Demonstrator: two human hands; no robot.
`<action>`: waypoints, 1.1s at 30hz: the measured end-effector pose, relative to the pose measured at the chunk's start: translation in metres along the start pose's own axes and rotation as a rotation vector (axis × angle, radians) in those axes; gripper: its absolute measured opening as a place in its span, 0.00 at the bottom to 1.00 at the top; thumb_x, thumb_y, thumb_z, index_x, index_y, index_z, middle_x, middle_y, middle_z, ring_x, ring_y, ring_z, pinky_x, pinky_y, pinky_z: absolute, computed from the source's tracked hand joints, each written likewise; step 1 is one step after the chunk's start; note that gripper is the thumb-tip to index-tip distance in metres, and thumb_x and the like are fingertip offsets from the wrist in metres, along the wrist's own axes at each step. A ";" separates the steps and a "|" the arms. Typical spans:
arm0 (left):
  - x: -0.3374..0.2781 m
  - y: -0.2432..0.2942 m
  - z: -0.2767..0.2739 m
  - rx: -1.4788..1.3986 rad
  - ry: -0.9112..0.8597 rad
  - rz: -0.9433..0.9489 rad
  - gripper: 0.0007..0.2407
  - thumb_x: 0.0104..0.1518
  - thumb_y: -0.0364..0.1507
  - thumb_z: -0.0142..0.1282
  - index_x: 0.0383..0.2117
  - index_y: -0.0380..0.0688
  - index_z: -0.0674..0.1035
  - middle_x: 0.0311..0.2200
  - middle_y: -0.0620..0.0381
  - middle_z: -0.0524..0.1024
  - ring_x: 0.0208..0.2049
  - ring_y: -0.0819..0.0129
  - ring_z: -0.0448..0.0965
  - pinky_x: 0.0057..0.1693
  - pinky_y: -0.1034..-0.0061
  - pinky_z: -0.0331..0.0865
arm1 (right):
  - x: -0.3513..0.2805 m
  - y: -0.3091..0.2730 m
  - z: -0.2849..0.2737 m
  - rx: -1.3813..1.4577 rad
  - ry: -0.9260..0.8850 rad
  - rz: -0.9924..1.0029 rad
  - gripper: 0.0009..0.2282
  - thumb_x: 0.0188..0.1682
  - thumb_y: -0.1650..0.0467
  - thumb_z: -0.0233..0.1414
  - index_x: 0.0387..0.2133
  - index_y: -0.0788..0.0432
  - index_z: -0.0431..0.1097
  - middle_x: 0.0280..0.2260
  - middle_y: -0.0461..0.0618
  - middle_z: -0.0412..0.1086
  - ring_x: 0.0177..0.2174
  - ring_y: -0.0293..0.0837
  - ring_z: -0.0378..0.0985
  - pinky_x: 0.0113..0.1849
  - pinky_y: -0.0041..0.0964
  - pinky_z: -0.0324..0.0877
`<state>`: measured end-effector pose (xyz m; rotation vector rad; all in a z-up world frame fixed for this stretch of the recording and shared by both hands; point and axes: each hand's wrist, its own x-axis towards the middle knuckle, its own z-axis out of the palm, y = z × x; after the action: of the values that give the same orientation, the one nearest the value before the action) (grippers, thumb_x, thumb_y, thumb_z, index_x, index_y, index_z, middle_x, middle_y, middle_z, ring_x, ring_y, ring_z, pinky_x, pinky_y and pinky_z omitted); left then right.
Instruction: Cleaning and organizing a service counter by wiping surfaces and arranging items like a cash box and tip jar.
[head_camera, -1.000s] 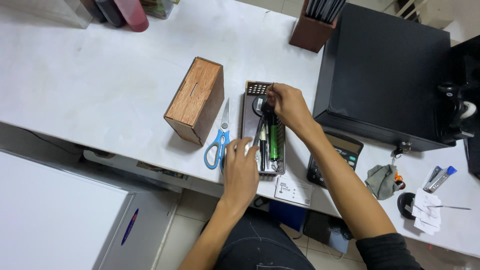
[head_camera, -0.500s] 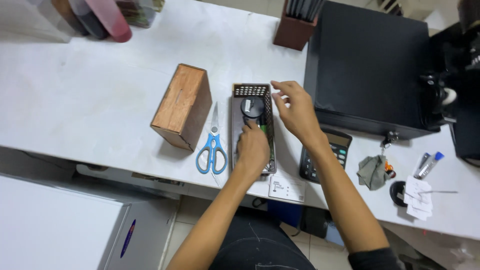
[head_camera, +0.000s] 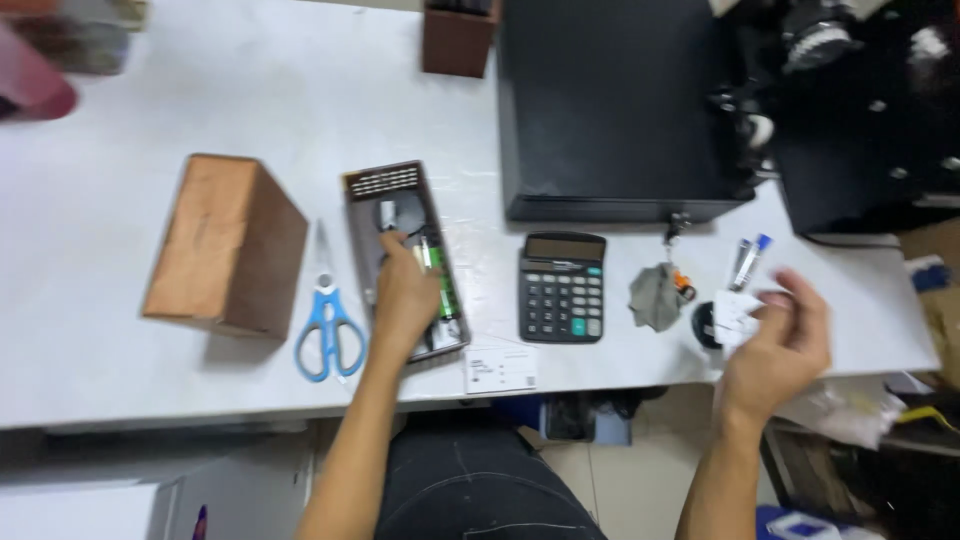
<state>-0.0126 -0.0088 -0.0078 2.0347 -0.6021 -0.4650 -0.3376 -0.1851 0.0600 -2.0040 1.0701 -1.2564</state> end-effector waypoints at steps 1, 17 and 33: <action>-0.002 0.001 -0.003 0.035 0.008 0.012 0.24 0.52 0.19 0.56 0.55 0.30 0.59 0.41 0.20 0.74 0.45 0.26 0.76 0.52 0.48 0.69 | -0.002 0.022 -0.016 0.105 0.207 -0.001 0.11 0.62 0.79 0.46 0.54 0.65 0.73 0.50 0.52 0.72 0.42 0.37 0.76 0.42 0.26 0.73; -0.003 -0.027 0.003 0.037 0.025 0.123 0.22 0.53 0.16 0.44 0.56 0.26 0.59 0.50 0.16 0.65 0.50 0.26 0.70 0.58 0.50 0.64 | 0.003 0.068 -0.040 -0.152 0.020 0.254 0.09 0.58 0.75 0.53 0.50 0.65 0.74 0.34 0.48 0.74 0.36 0.35 0.76 0.40 0.28 0.69; -0.060 0.057 -0.124 -0.296 0.064 -0.010 0.14 0.64 0.22 0.39 0.56 0.41 0.66 0.28 0.55 0.72 0.26 0.72 0.76 0.36 0.75 0.73 | 0.022 -0.125 0.101 0.362 -0.259 -0.228 0.03 0.65 0.79 0.52 0.46 0.64 0.72 0.40 0.49 0.74 0.38 0.36 0.79 0.43 0.29 0.78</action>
<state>-0.0070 0.0845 0.1079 1.7643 -0.4555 -0.4644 -0.1984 -0.1331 0.1245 -1.9709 0.4643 -1.1625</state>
